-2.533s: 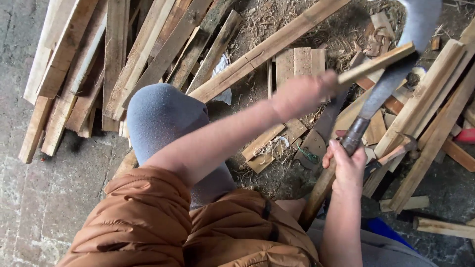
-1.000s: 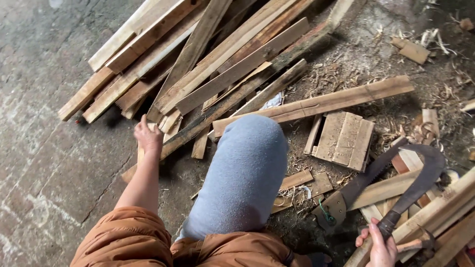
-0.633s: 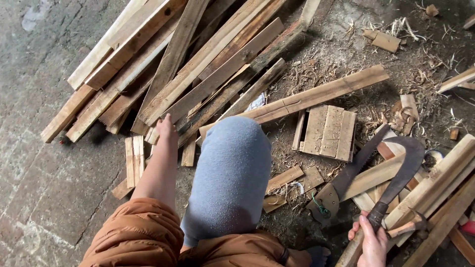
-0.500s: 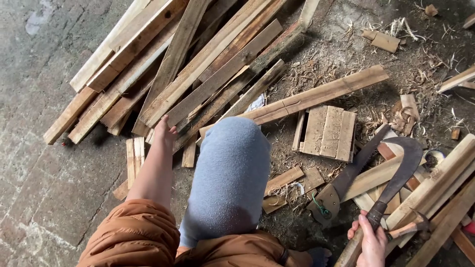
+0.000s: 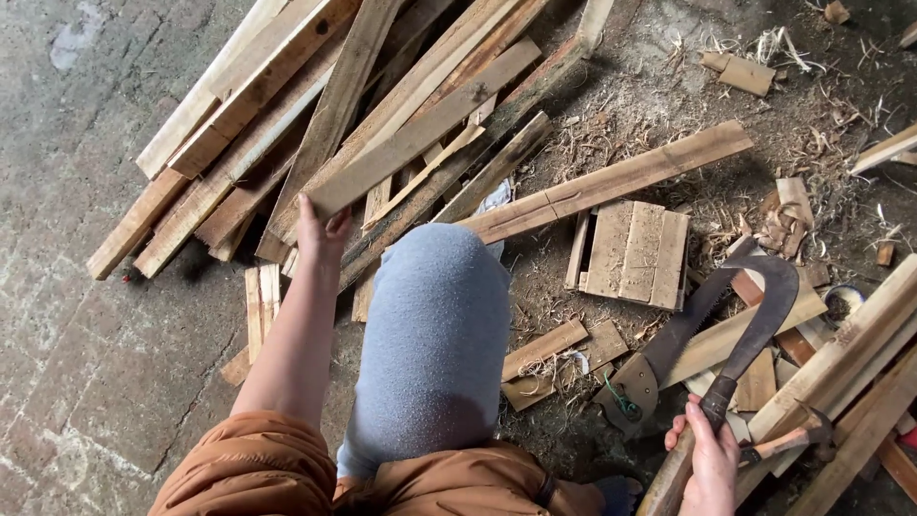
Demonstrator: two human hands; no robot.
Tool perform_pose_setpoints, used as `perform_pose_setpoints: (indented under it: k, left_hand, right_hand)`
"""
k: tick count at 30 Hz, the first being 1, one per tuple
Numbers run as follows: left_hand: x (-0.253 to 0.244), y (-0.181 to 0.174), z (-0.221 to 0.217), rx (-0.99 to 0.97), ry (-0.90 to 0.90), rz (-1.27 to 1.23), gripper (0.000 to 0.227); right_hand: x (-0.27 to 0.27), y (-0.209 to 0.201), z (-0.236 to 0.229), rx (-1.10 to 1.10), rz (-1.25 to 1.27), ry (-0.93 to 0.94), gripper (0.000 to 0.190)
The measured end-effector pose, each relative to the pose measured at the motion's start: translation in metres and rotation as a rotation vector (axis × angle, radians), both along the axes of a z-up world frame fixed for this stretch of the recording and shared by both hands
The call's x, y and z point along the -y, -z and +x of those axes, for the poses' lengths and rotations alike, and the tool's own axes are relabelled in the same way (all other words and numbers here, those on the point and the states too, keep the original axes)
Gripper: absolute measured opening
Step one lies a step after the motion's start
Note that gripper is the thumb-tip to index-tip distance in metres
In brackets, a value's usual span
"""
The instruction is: The person is shaping and finishing a wooden plank by first shaving it with a billhook and then sanding the surfaces to a smooth finish.
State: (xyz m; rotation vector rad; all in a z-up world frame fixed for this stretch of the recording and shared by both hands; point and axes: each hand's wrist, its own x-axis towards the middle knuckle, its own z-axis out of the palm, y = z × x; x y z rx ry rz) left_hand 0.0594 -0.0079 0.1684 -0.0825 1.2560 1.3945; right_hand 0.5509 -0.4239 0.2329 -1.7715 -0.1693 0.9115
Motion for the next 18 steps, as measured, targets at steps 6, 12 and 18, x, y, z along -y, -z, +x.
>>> perform_pose_setpoints:
  k: [6, 12, 18]
  left_hand:
    - [-0.012, -0.033, 0.010, -0.967, 0.280, 0.715, 0.017]
    - [-0.006, -0.098, 0.053, -1.038, 0.560, 0.888, 0.036]
    - [-0.017, -0.102, 0.079, -0.762, 0.605, 0.941, 0.035]
  right_hand:
    - [-0.004, 0.008, 0.001, 0.030, 0.003, 0.001, 0.030]
    - [-0.008, -0.002, -0.006, -0.015, -0.018, 0.035, 0.027]
    - [-0.007, 0.000, -0.004, -0.006, -0.012, 0.032, 0.027]
